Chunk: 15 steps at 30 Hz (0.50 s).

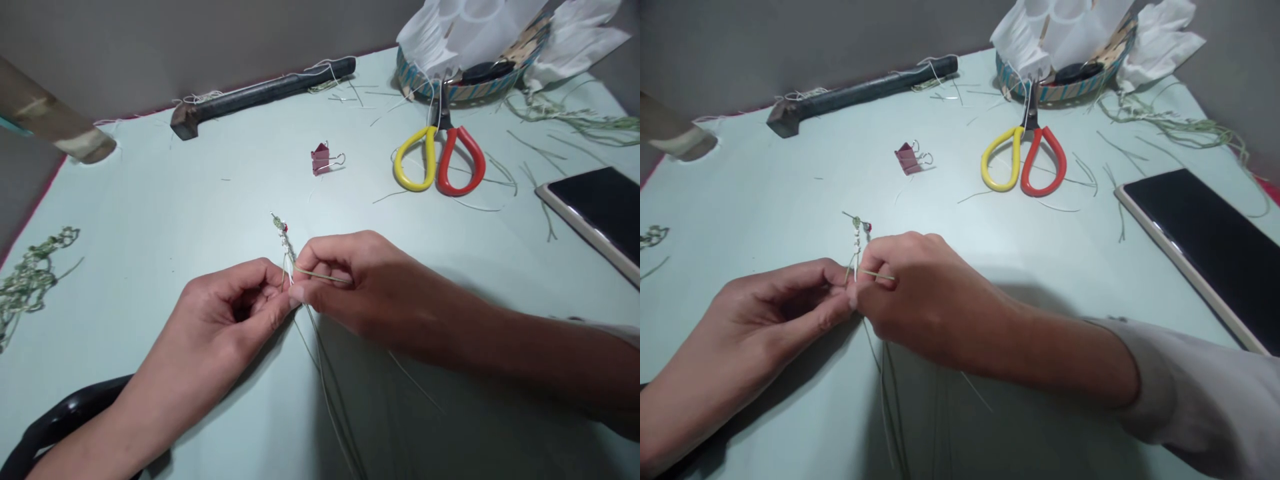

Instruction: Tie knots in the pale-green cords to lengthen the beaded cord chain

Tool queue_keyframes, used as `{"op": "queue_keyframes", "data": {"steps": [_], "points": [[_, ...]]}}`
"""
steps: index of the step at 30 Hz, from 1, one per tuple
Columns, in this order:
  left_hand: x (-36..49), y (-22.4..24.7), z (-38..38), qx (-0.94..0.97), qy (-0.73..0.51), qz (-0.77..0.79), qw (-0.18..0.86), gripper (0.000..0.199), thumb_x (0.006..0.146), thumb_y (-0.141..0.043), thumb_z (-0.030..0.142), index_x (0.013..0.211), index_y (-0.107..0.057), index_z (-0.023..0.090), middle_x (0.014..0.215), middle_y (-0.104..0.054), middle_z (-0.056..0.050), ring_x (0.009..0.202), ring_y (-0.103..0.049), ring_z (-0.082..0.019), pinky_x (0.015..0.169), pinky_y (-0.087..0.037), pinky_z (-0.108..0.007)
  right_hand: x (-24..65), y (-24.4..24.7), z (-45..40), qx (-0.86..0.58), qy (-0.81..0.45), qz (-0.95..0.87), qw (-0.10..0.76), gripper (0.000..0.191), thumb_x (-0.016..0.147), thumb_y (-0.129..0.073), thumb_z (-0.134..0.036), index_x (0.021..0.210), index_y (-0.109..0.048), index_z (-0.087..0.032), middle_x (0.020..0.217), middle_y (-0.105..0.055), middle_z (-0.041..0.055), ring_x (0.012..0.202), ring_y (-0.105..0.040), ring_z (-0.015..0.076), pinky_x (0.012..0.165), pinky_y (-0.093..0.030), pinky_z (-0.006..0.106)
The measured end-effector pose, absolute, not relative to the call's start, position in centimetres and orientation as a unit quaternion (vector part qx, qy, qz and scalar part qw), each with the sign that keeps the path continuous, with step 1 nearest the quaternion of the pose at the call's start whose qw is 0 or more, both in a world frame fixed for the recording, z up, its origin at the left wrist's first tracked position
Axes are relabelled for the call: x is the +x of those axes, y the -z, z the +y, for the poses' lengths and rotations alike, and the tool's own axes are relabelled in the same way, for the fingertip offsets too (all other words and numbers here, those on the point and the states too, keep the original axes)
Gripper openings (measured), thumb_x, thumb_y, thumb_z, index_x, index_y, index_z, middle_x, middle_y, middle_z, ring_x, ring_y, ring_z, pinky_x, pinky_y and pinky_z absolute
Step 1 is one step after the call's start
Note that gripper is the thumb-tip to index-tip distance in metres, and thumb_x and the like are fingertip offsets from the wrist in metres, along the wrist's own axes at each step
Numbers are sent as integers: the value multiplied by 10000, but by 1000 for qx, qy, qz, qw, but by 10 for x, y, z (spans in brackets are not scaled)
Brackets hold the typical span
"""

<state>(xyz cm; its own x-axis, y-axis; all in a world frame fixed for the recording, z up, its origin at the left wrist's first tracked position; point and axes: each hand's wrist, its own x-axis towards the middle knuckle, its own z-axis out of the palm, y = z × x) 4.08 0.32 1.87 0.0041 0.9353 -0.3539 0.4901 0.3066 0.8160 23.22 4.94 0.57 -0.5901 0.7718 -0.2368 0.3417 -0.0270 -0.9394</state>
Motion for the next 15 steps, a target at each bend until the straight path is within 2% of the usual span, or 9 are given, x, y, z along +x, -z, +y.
{"op": "queue_keyframes", "data": {"steps": [7,12,15], "points": [[45,-16,0,548,-257,655,452,371,766,-902,543,628,-740,239,563,-504,31,555,-391,-125,481,-315,-220,232,-7,50,-415,-577,-680,178,284,971,-590,-144,694,-573,-207,585,-338,-98,570,-336,77,617,-308,290],[40,-17,1,544,-249,663,450,333,754,-903,522,635,-751,251,615,-623,4,562,-433,-136,482,-361,-231,233,-10,52,-431,-585,-669,159,263,962,-591,-111,716,-615,-201,569,-351,-105,539,-312,66,577,-306,276],[37,-17,1,553,-245,668,435,298,810,-835,523,678,-778,262,675,-695,-18,572,-468,-147,477,-386,-239,233,-12,52,-449,-605,-641,148,253,963,-645,-161,715,-621,-207,580,-360,-101,548,-318,71,549,-283,275]]}}
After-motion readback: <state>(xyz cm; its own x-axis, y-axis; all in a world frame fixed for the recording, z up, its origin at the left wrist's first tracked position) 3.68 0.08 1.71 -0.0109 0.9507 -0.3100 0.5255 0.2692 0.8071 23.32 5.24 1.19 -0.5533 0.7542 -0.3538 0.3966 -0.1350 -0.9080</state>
